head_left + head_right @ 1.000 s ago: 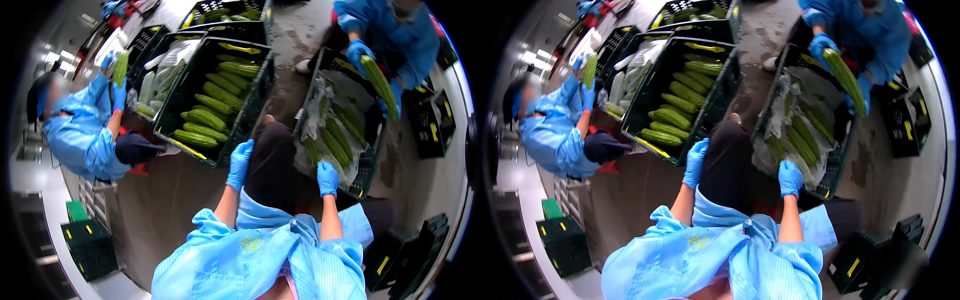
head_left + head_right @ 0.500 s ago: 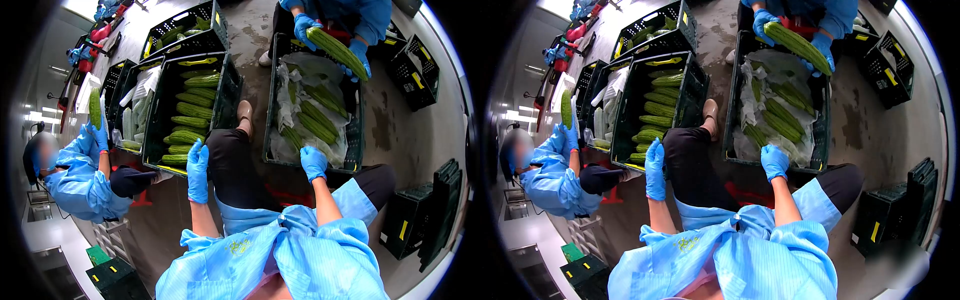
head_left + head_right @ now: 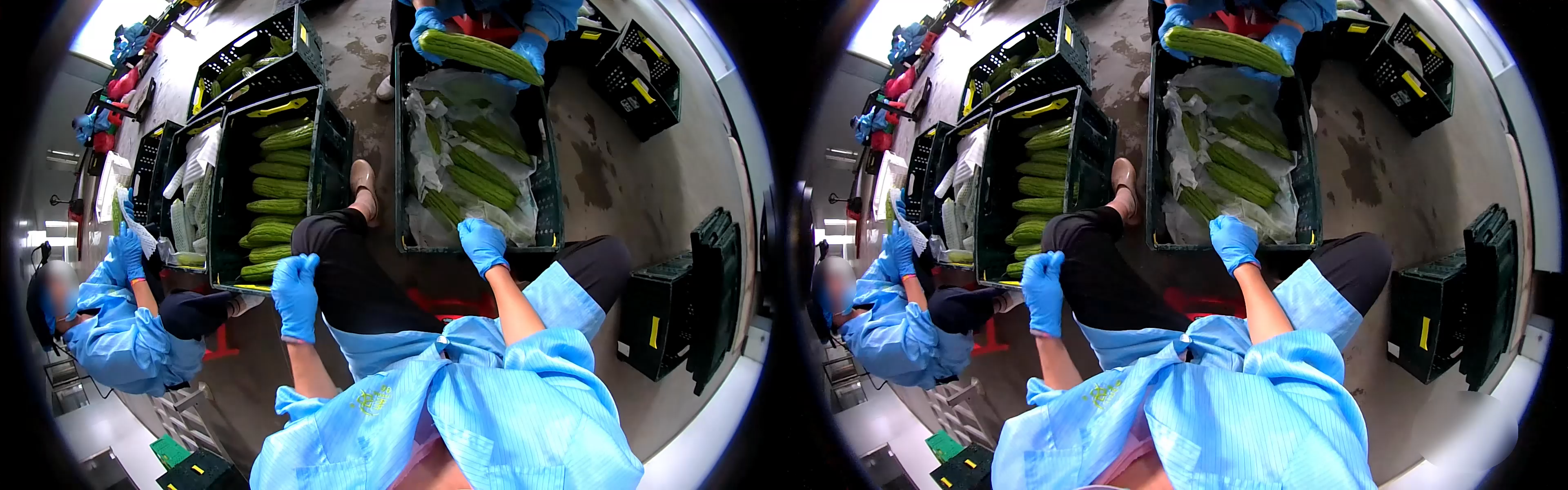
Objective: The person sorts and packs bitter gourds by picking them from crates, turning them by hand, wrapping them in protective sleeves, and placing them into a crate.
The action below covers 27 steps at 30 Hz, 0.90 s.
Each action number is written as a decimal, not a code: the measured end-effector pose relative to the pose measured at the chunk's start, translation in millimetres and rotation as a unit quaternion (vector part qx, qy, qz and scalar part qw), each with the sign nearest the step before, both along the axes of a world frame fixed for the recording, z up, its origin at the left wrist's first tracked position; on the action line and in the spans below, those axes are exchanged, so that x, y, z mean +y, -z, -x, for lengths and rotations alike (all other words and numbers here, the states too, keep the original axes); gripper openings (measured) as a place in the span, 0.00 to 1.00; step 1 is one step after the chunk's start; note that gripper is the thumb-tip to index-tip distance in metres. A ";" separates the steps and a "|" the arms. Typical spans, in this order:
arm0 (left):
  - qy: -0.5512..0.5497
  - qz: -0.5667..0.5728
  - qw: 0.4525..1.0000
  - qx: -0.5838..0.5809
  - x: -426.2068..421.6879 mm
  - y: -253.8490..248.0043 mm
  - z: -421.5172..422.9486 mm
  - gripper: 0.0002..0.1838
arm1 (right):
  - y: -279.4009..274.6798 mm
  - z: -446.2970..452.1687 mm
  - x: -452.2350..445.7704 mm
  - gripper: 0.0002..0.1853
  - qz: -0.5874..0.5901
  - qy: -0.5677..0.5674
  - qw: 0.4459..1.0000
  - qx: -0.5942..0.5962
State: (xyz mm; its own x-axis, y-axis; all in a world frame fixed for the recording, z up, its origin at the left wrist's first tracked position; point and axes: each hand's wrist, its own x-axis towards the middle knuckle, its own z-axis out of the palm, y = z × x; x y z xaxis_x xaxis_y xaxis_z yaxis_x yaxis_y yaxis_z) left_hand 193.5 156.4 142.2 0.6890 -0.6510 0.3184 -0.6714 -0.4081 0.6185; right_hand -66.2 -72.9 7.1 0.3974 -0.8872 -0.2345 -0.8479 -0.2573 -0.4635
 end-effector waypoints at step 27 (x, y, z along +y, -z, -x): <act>0.417 -0.227 0.879 0.041 -150.4 87.3 158.0 0.13 | -148.9 124.8 -36.2 0.16 0.205 0.214 0.931 -0.211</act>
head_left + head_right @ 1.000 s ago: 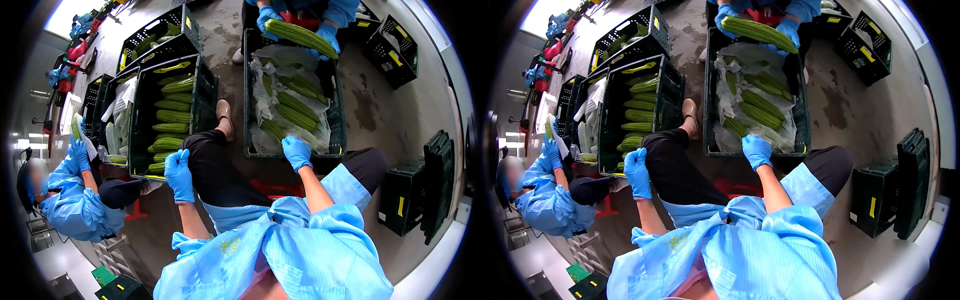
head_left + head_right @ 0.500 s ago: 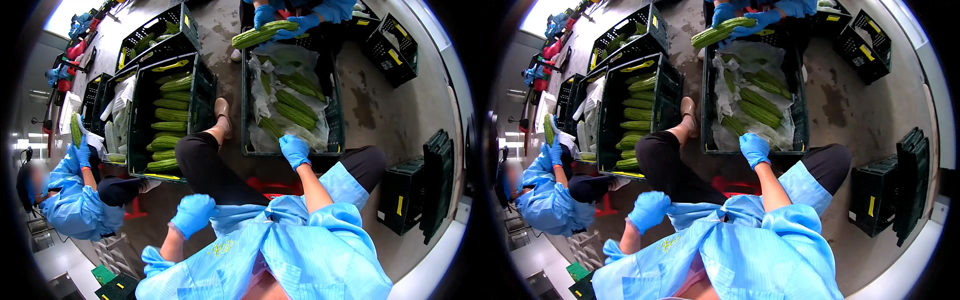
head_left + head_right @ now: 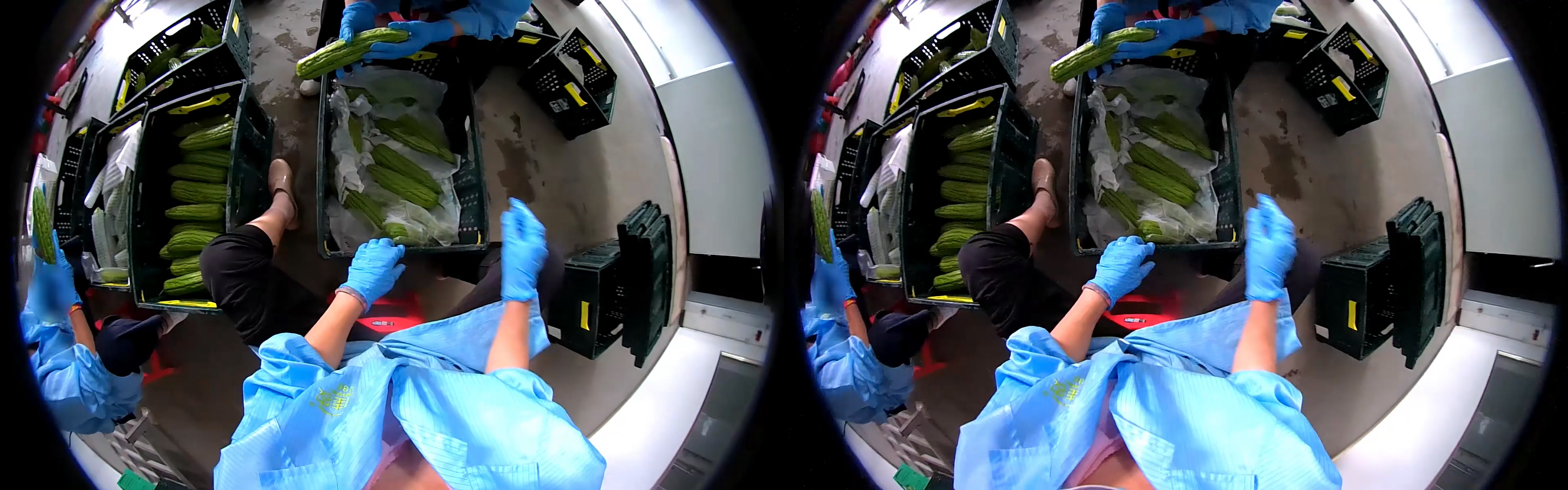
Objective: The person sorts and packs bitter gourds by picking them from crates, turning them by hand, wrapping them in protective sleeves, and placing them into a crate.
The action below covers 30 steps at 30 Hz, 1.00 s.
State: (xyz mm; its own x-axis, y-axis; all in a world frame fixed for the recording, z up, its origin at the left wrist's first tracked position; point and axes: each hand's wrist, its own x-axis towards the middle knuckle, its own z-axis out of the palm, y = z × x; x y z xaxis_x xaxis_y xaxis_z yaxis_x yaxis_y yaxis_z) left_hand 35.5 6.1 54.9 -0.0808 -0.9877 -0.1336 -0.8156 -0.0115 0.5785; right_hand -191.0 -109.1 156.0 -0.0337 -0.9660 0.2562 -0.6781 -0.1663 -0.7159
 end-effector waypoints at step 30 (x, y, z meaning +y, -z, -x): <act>-0.147 -0.062 0.984 0.085 -21.3 45.5 -4.1 0.15 | -41.8 97.2 136.5 0.15 -0.342 -0.222 0.840 0.359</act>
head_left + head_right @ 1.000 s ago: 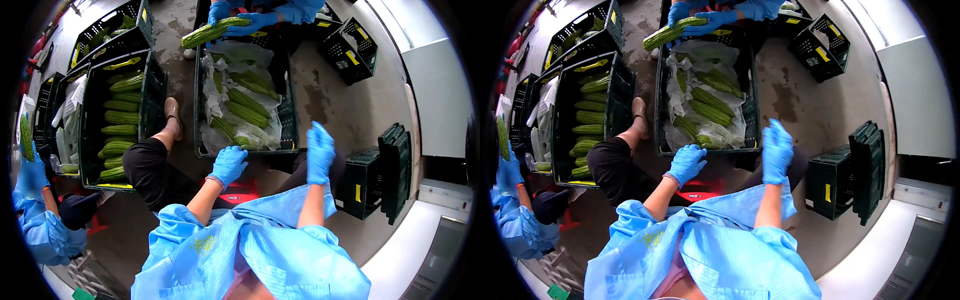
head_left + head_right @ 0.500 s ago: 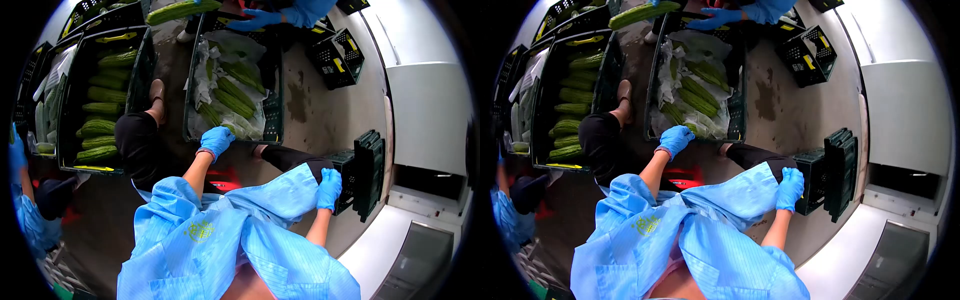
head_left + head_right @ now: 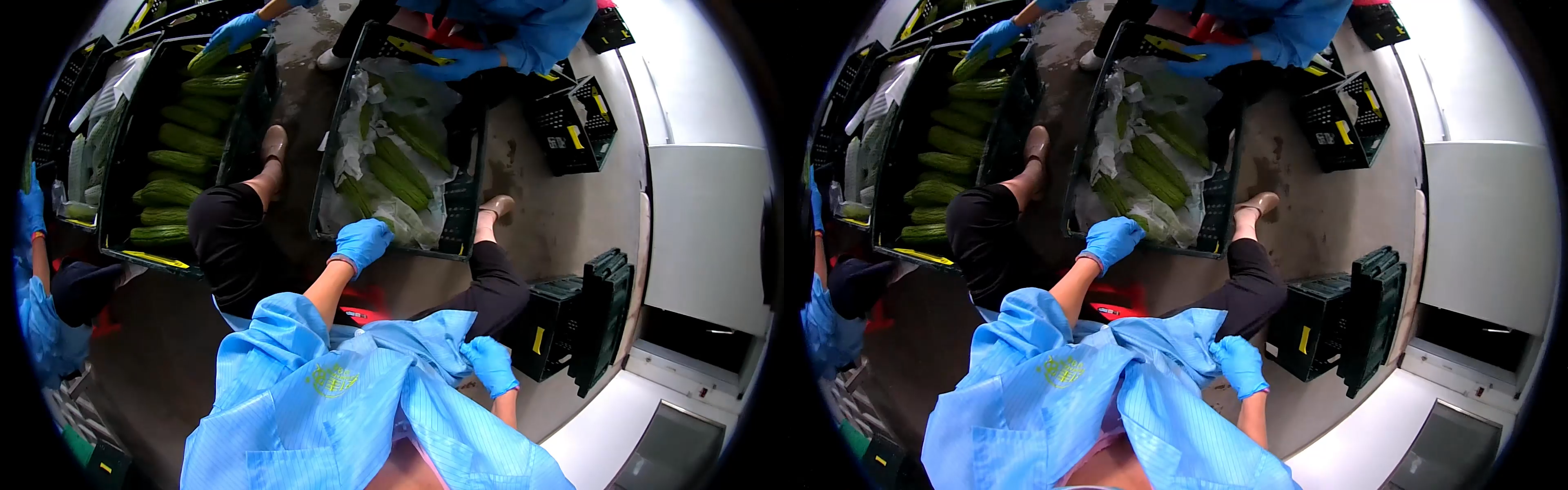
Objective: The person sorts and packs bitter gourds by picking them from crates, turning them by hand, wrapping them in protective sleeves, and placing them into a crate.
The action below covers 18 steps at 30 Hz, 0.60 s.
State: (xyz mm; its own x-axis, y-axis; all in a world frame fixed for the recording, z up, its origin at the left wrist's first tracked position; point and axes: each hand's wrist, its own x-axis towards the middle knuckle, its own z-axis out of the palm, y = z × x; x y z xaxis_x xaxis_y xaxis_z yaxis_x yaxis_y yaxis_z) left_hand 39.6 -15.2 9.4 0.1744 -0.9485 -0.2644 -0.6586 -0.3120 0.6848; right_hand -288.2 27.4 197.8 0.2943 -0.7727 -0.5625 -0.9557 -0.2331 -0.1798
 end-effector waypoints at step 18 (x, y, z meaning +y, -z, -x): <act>-0.373 -0.017 0.920 -0.117 -11.3 34.8 -83.2 0.21 | 78.6 -143.7 -164.5 0.16 0.006 -0.021 0.970 -0.242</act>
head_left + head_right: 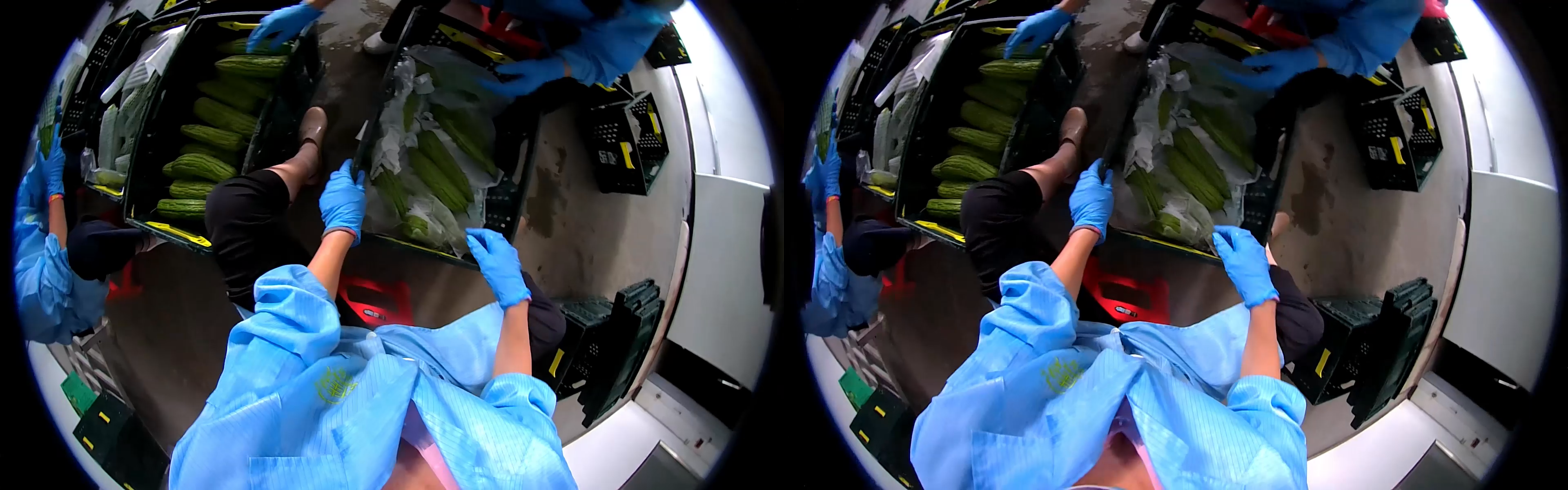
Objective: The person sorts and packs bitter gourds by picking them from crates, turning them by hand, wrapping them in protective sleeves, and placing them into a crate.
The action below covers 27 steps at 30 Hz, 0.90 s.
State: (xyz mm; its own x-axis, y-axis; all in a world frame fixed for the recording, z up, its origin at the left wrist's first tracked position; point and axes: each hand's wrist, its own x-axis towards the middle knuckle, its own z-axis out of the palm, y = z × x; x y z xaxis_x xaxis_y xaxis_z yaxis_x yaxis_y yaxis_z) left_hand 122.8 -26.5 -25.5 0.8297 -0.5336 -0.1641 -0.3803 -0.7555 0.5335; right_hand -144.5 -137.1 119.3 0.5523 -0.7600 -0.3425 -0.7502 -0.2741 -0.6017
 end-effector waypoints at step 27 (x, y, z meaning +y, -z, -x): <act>-0.029 -0.015 0.996 0.081 -1.7 -17.8 0.4 0.20 | 188.3 -99.8 -73.4 0.34 0.152 -0.069 0.925 0.342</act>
